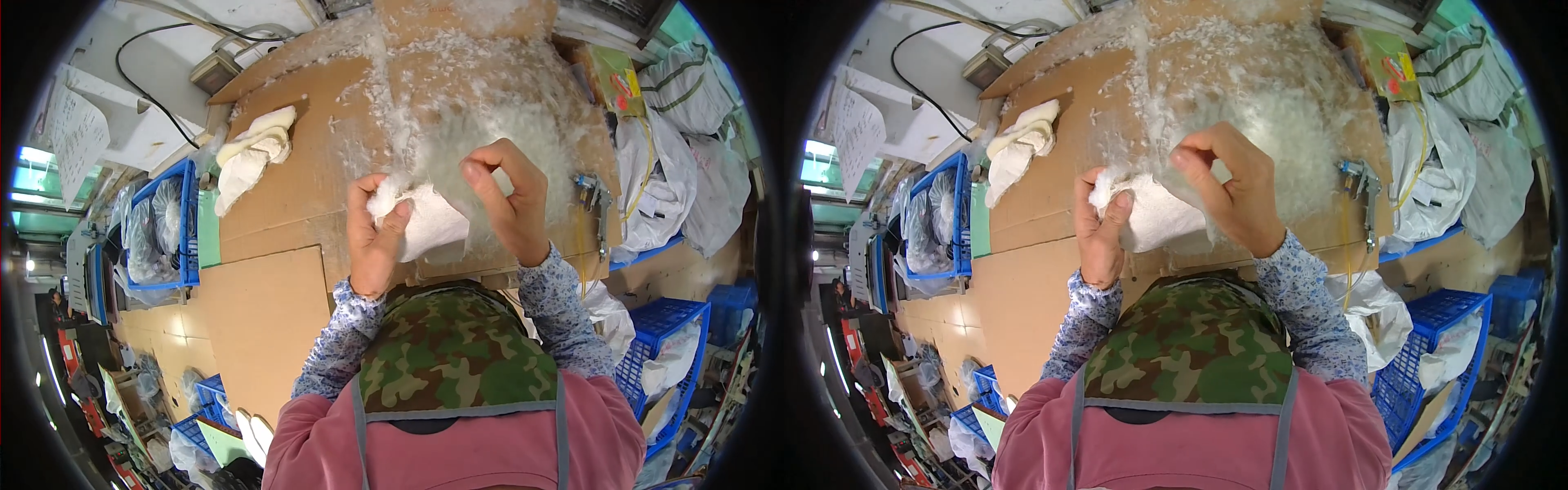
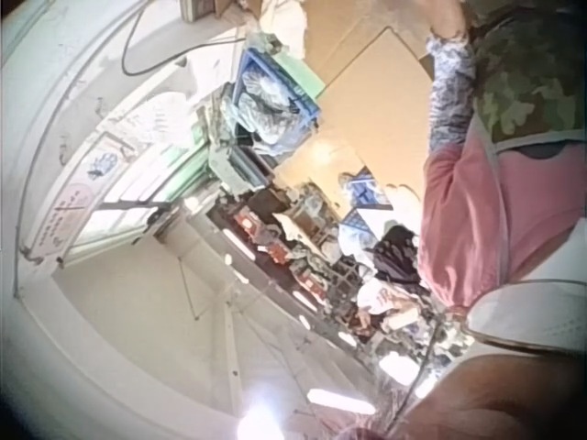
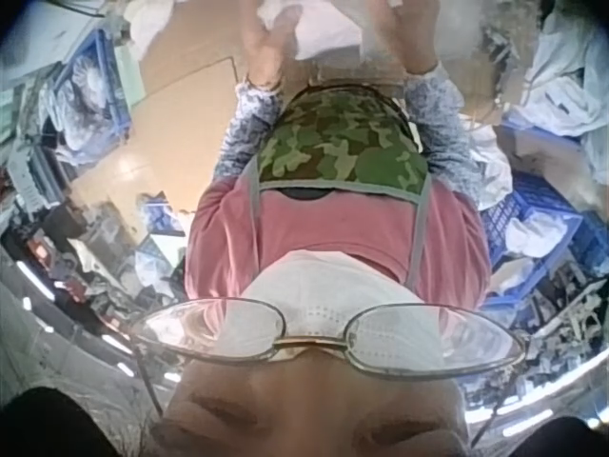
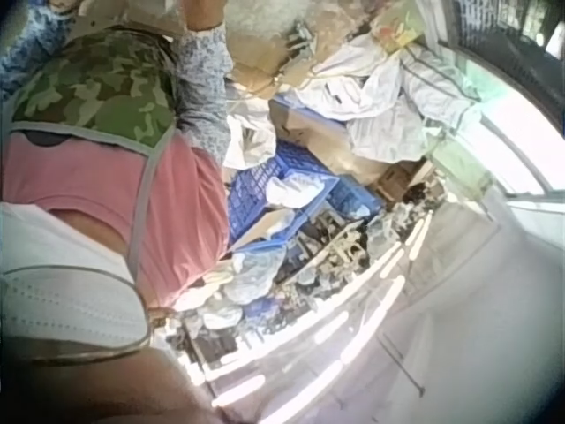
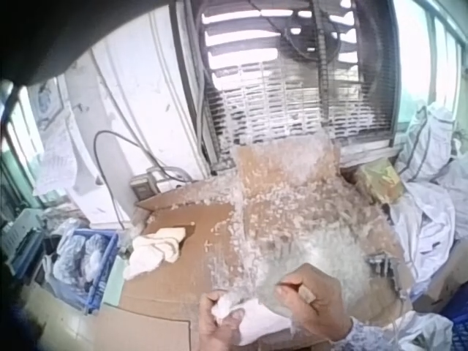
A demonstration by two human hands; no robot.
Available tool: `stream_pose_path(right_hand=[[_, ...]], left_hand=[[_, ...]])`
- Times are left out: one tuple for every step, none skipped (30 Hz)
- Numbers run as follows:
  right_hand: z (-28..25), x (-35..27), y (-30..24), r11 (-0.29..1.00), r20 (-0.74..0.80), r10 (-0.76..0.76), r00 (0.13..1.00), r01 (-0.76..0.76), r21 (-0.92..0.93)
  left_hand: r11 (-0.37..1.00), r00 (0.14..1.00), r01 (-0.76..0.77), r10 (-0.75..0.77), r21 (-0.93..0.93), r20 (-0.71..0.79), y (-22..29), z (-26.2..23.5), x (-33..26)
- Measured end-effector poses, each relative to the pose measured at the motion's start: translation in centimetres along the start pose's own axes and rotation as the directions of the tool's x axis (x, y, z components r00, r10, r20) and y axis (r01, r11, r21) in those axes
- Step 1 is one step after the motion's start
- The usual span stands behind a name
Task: Applying adhesive using a spray gun to shoe insoles, wrapping them in a protective cloth, and securing with rubber bands.
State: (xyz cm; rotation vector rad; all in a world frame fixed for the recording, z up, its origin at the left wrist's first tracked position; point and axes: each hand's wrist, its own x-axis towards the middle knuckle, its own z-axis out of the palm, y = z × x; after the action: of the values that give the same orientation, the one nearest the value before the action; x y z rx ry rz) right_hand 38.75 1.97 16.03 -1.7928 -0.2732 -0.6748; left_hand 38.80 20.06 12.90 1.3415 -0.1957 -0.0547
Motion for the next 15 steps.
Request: stream_pose_path(right_hand=[[-0.1, -0.1, -0.4, 1.000, 0.012, 0.017, 1.000, -0.017, -0.018], [-0.1, -0.3, -0.8, 0.998, 0.117, 0.005, 0.993, 0.002, -0.065], [0.1, -0.4, -1.0, 0.993, 0.223, -0.003, 0.975, 0.028, -0.110], [0.4, -0.5, -1.1, 0.994, 0.219, -0.001, 0.976, 0.025, -0.108], [0.9, -0.6, -1.0, 0.987, 0.214, -0.047, 0.976, 0.079, -0.141], [1.4, -0.7, -0.8, 0.976, 0.211, -0.094, 0.973, 0.132, -0.175], [1.6, -1.0, -0.7, 0.975, 0.221, -0.111, 0.969, 0.150, -0.165], [1.8, -1.2, -0.4, 0.977, 0.217, -0.113, 0.970, 0.149, -0.154], [1.9, -1.3, -0.1, 0.950, 0.232, -0.208, 0.950, 0.253, -0.185], [2.0, -1.4, 0.2, 0.912, 0.236, -0.306, 0.922, 0.355, -0.206], [2.1, -1.5, 0.5, 0.911, 0.250, -0.298, 0.921, 0.353, -0.214], [2.1, -1.7, 0.6, 0.903, 0.239, -0.313, 0.919, 0.366, -0.224], [2.1, -1.8, 0.7, 0.894, 0.207, -0.347, 0.915, 0.389, -0.224], [2.1, -1.9, 0.7, 0.896, 0.232, -0.325, 0.917, 0.377, -0.235], [2.0, -2.0, 0.6, 0.912, 0.204, -0.304, 0.930, 0.347, -0.219]], left_hand=[[0.999, 1.000, 0.000, 0.001, -0.035, 0.011, 0.0, -0.1, -0.1], [0.997, 0.999, -0.012, 0.014, -0.081, 0.029, 0.0, -0.1, -0.1], [0.998, 1.000, -0.001, 0.002, -0.069, 0.023, -0.1, -0.1, -0.1], [0.999, 0.999, -0.030, 0.031, -0.020, 0.033, -0.1, -0.2, -0.1], [0.998, 0.997, -0.059, 0.058, 0.030, 0.052, -0.2, -0.3, -0.1], [0.998, 0.997, -0.059, 0.058, 0.030, 0.047, -0.3, -0.4, -0.2], [1.000, 0.998, -0.025, 0.026, -0.014, 0.056, -0.3, -0.5, -0.2], [0.998, 0.997, 0.003, 0.002, -0.065, 0.072, -0.3, -0.7, -0.3], [0.998, 0.998, 0.012, -0.008, -0.057, 0.062, -0.4, -0.9, -0.3], [0.999, 0.998, 0.002, 0.001, -0.044, 0.068, -0.5, -1.0, -0.3], [0.999, 0.996, -0.009, 0.012, -0.032, 0.083, -0.5, -1.1, -0.3], [0.999, 0.997, -0.007, 0.010, -0.033, 0.074, -0.5, -1.2, -0.3], [0.999, 0.996, 0.013, -0.009, -0.042, 0.090, -0.5, -1.3, -0.3], [0.998, 0.993, 0.032, -0.025, -0.060, 0.115, -0.5, -1.3, -0.4], [0.998, 0.994, 0.037, -0.031, -0.053, 0.102, -0.5, -1.3, -0.4]])
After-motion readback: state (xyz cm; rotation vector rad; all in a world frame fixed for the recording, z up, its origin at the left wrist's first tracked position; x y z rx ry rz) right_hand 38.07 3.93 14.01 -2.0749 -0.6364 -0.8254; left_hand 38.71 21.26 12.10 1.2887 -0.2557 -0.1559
